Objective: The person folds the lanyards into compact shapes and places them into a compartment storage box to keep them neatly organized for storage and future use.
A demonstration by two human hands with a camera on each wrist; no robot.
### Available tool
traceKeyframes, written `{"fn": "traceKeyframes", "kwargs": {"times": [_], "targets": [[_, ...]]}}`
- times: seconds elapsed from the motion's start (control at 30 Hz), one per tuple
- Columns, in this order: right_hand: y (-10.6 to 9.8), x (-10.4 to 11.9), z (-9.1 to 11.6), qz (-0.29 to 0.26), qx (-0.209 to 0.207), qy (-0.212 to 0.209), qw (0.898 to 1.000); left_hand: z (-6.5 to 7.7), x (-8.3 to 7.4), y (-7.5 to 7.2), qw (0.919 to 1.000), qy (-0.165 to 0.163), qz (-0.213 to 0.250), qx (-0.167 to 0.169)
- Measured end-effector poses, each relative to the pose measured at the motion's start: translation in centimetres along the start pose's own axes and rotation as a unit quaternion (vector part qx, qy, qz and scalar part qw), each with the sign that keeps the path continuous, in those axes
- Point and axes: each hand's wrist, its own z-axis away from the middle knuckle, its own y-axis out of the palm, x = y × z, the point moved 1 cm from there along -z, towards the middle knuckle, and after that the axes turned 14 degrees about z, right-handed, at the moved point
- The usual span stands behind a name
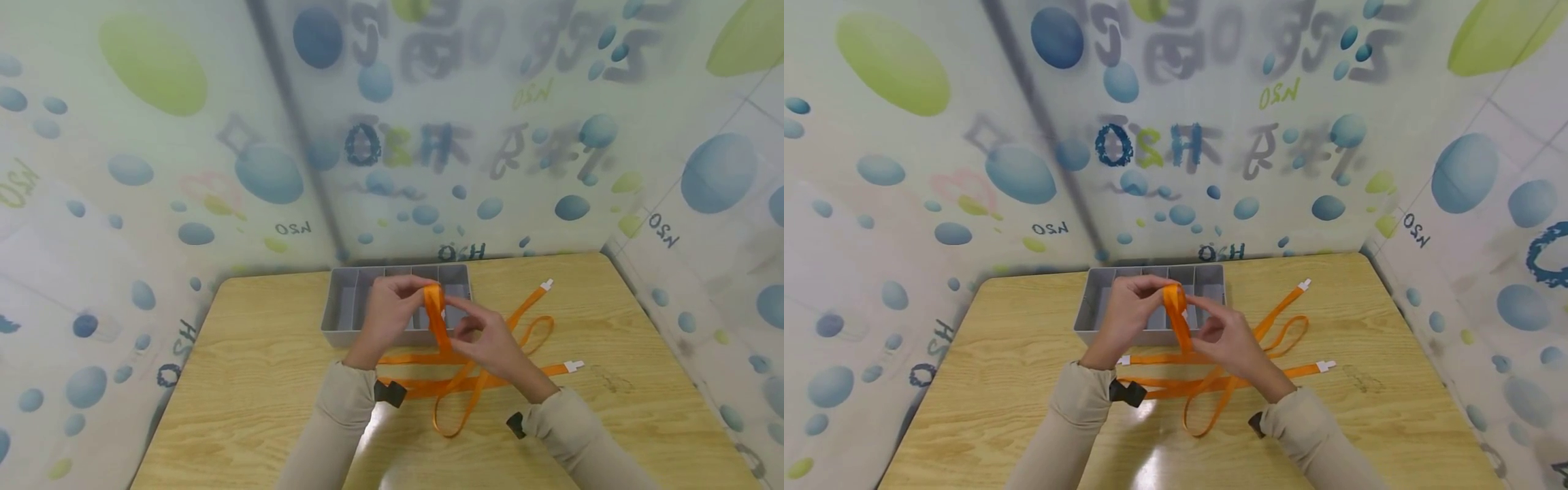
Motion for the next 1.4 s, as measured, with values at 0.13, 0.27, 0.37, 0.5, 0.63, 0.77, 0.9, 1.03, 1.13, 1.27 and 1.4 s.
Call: {"fn": "traceKeyframes", "kwargs": {"times": [0.13, 0.27, 0.37, 0.5, 0.63, 0.77, 0.9, 1.03, 1.13, 1.27, 1.4], "targets": [[0.1, 0.1, -0.2, -0.023, 0.012, 0.000, 1.000, 0.0, 0.1, -0.1, 1.0000, 0.006, -0.001, 0.005], [0.2, 0.1, -0.4, -0.036, 0.024, 0.015, 0.999, 0.0, 0.1, -0.1, 0.9999, 0.010, 0.004, 0.006], [0.3, 0.2, -0.5, -0.044, 0.031, 0.035, 0.998, 0.1, 0.0, -0.1, 0.9999, 0.010, 0.011, 0.007], [0.4, 0.4, -0.7, -0.055, 0.030, 0.042, 0.997, 0.0, -0.1, -0.1, 0.9998, 0.008, 0.014, 0.007], [0.5, 0.5, -0.8, -0.071, 0.021, 0.027, 0.997, 0.0, -0.1, -0.1, 0.9999, 0.007, 0.014, 0.003], [0.6, 0.5, -0.8, -0.068, 0.016, 0.022, 0.997, -0.1, -0.1, -0.2, 0.9999, 0.002, 0.013, 0.000], [0.6, 0.3, -0.5, -0.052, 0.016, 0.023, 0.998, -0.3, -0.1, -0.5, 1.0000, 0.003, 0.003, -0.003], [0.5, 0.4, -0.2, -0.051, 0.023, 0.017, 0.998, -0.5, -0.1, -0.8, 0.9999, -0.003, -0.007, -0.008], [0.4, 0.6, -0.1, -0.061, 0.035, 0.003, 0.998, -0.5, -0.2, -0.9, 0.9998, -0.016, -0.010, -0.010], [0.3, 0.9, 0.0, -0.083, 0.054, -0.012, 0.995, -0.6, -0.2, -1.1, 0.9993, -0.030, -0.018, -0.008], [0.2, 1.3, 0.1, -0.109, 0.071, -0.033, 0.991, -0.6, 0.0, -1.2, 0.9994, -0.026, -0.023, -0.003]]}}
